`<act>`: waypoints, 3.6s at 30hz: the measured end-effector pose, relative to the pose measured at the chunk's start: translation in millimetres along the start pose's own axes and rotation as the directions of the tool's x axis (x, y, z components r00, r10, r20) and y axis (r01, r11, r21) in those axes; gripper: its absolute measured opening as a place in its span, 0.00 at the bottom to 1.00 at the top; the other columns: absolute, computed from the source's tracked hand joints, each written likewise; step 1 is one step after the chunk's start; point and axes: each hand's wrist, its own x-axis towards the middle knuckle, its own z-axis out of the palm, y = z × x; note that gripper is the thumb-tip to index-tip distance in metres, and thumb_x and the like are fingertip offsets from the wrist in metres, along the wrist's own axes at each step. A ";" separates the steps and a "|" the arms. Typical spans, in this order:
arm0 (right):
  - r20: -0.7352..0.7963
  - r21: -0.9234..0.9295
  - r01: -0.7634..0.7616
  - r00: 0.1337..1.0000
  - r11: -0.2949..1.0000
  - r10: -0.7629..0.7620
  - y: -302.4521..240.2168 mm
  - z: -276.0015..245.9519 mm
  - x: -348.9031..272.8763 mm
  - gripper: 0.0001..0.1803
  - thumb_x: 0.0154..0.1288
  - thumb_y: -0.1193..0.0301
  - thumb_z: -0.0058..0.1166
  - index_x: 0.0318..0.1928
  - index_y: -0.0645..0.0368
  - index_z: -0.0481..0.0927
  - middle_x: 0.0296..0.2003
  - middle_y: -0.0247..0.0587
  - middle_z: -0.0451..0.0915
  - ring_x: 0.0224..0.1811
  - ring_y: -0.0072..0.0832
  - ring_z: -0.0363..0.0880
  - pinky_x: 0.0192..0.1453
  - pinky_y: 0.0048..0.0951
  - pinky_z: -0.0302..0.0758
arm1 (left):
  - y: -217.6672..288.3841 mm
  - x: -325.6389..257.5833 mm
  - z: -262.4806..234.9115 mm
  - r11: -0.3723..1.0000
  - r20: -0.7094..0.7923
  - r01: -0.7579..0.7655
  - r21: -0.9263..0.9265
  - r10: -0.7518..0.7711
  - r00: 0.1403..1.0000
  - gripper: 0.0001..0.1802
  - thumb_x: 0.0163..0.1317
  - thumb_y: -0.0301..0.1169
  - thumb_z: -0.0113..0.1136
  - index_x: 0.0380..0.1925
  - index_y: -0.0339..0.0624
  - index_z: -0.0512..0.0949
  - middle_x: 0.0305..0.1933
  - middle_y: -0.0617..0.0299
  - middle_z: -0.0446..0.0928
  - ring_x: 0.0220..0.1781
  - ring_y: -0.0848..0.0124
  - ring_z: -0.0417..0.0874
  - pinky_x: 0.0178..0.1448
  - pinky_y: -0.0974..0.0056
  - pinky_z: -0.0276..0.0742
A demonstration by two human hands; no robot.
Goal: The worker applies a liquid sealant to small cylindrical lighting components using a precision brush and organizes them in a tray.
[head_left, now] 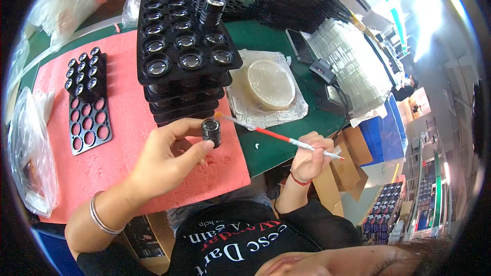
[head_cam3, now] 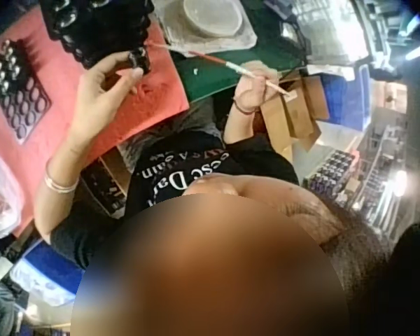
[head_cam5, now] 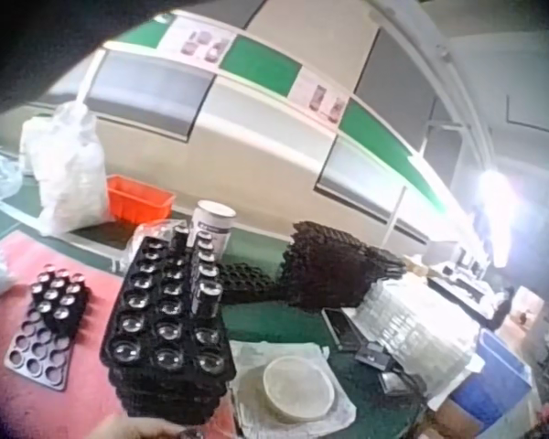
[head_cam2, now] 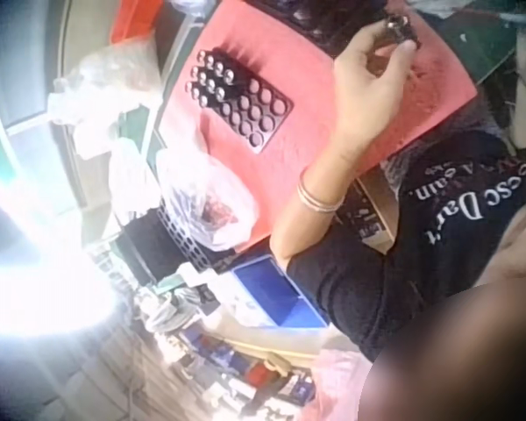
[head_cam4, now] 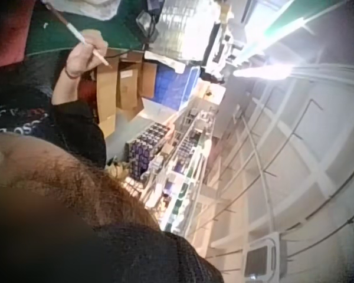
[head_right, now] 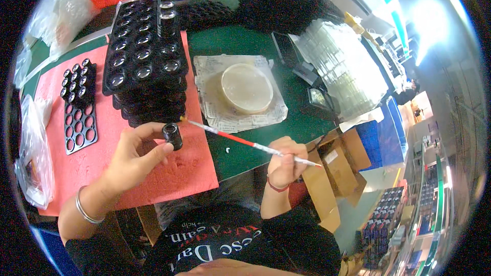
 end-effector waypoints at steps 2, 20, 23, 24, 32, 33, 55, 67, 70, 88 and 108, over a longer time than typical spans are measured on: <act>-0.111 0.126 -0.079 0.989 0.989 0.093 2.0 -3.8 1.5 0.11 0.61 0.66 0.47 0.29 0.60 0.66 0.17 0.37 0.67 0.20 0.26 0.63 0.27 0.26 0.62 | 2.0 -1.0 0.5 1.000 0.004 0.018 0.001 -0.018 1.000 0.16 0.58 0.24 0.57 0.47 0.31 0.72 0.40 0.59 0.78 0.29 0.81 0.76 0.32 0.75 0.74; 0.039 0.222 -0.211 0.977 0.952 0.207 -3.9 -4.3 -0.6 0.16 0.68 0.57 0.43 0.31 0.56 0.65 0.14 0.34 0.64 0.16 0.21 0.59 0.23 0.22 0.54 | -3.3 -1.1 3.8 0.997 0.056 0.007 0.071 -0.011 0.998 0.15 0.57 0.24 0.58 0.46 0.34 0.75 0.33 0.64 0.79 0.27 0.83 0.76 0.32 0.76 0.73; 0.033 0.219 -0.210 0.978 0.953 0.208 -3.7 -4.0 -0.7 0.16 0.68 0.57 0.43 0.31 0.56 0.65 0.14 0.34 0.64 0.16 0.21 0.59 0.23 0.22 0.54 | -3.8 -1.4 3.5 0.999 0.063 0.013 0.053 -0.016 0.998 0.15 0.57 0.24 0.58 0.45 0.33 0.75 0.32 0.64 0.79 0.27 0.83 0.76 0.31 0.76 0.73; 0.023 0.215 -0.209 0.978 0.954 0.209 -4.0 -4.1 -1.0 0.16 0.67 0.56 0.43 0.31 0.56 0.65 0.14 0.34 0.64 0.16 0.21 0.59 0.22 0.22 0.54 | -3.6 -1.4 3.5 0.999 0.068 0.015 0.052 -0.019 0.997 0.14 0.57 0.24 0.58 0.45 0.34 0.75 0.31 0.65 0.79 0.27 0.83 0.75 0.31 0.76 0.73; -0.039 0.263 -0.203 0.975 0.943 0.221 -3.7 -3.1 -1.0 0.15 0.68 0.59 0.43 0.30 0.56 0.65 0.15 0.32 0.63 0.18 0.20 0.58 0.23 0.21 0.54 | -1.8 -1.7 3.8 0.998 0.076 0.023 0.057 -0.027 0.997 0.14 0.57 0.25 0.59 0.44 0.34 0.75 0.30 0.66 0.79 0.26 0.83 0.75 0.31 0.76 0.73; -0.049 0.277 -0.207 0.972 0.938 0.229 -3.1 -3.4 -0.9 0.14 0.68 0.60 0.43 0.30 0.56 0.65 0.15 0.31 0.62 0.18 0.19 0.58 0.23 0.21 0.54 | -2.2 -1.5 3.5 0.998 0.082 0.018 0.059 -0.023 0.996 0.15 0.57 0.25 0.58 0.45 0.34 0.75 0.30 0.66 0.79 0.27 0.83 0.75 0.32 0.75 0.73; -0.303 0.342 -0.105 0.928 0.934 0.215 -1.3 -1.3 0.7 0.15 0.67 0.60 0.45 0.27 0.54 0.65 0.16 0.28 0.63 0.16 0.18 0.58 0.19 0.20 0.55 | 4.7 -2.3 -5.1 0.998 0.189 0.043 0.039 -0.049 0.981 0.14 0.54 0.27 0.61 0.41 0.34 0.75 0.39 0.66 0.77 0.34 0.83 0.75 0.36 0.75 0.72; -0.266 0.407 -0.074 0.944 0.911 0.196 -2.4 -0.8 -0.1 0.14 0.68 0.60 0.43 0.29 0.54 0.64 0.16 0.28 0.65 0.19 0.17 0.58 0.21 0.18 0.56 | 77.5 -45.2 -109.3 0.567 0.050 -0.033 0.823 -0.015 0.999 0.17 0.41 0.33 0.66 0.33 0.39 0.79 0.29 0.65 0.78 0.29 0.75 0.77 0.34 0.71 0.72; -0.295 0.423 -0.078 0.930 0.903 0.219 -3.3 0.4 -0.8 0.14 0.69 0.60 0.41 0.28 0.54 0.63 0.14 0.28 0.60 0.18 0.17 0.56 0.22 0.18 0.55 | 76.2 -50.3 -137.7 0.505 -0.291 0.183 0.843 0.142 0.946 0.14 0.44 0.30 0.66 0.32 0.36 0.78 0.25 0.63 0.75 0.28 0.76 0.74 0.33 0.71 0.70; -0.228 0.482 -0.053 0.956 0.875 0.184 1.2 -6.1 -2.0 0.13 0.68 0.61 0.43 0.29 0.55 0.63 0.15 0.29 0.62 0.19 0.19 0.57 0.21 0.19 0.55 | 27.9 -33.6 -203.0 0.317 -0.619 0.547 0.775 0.207 0.757 0.20 0.43 0.33 0.68 0.36 0.33 0.78 0.30 0.52 0.80 0.33 0.62 0.81 0.38 0.62 0.74; -0.118 0.431 -0.153 0.968 0.889 0.224 -4.1 -9.0 0.1 0.13 0.68 0.63 0.43 0.32 0.61 0.69 0.23 0.38 0.71 0.23 0.26 0.65 0.28 0.25 0.65 | 129.0 65.8 -10.6 0.086 -0.107 0.068 0.994 0.621 0.777 0.21 0.46 0.45 0.65 0.30 0.36 0.79 0.31 0.53 0.78 0.34 0.61 0.78 0.40 0.62 0.71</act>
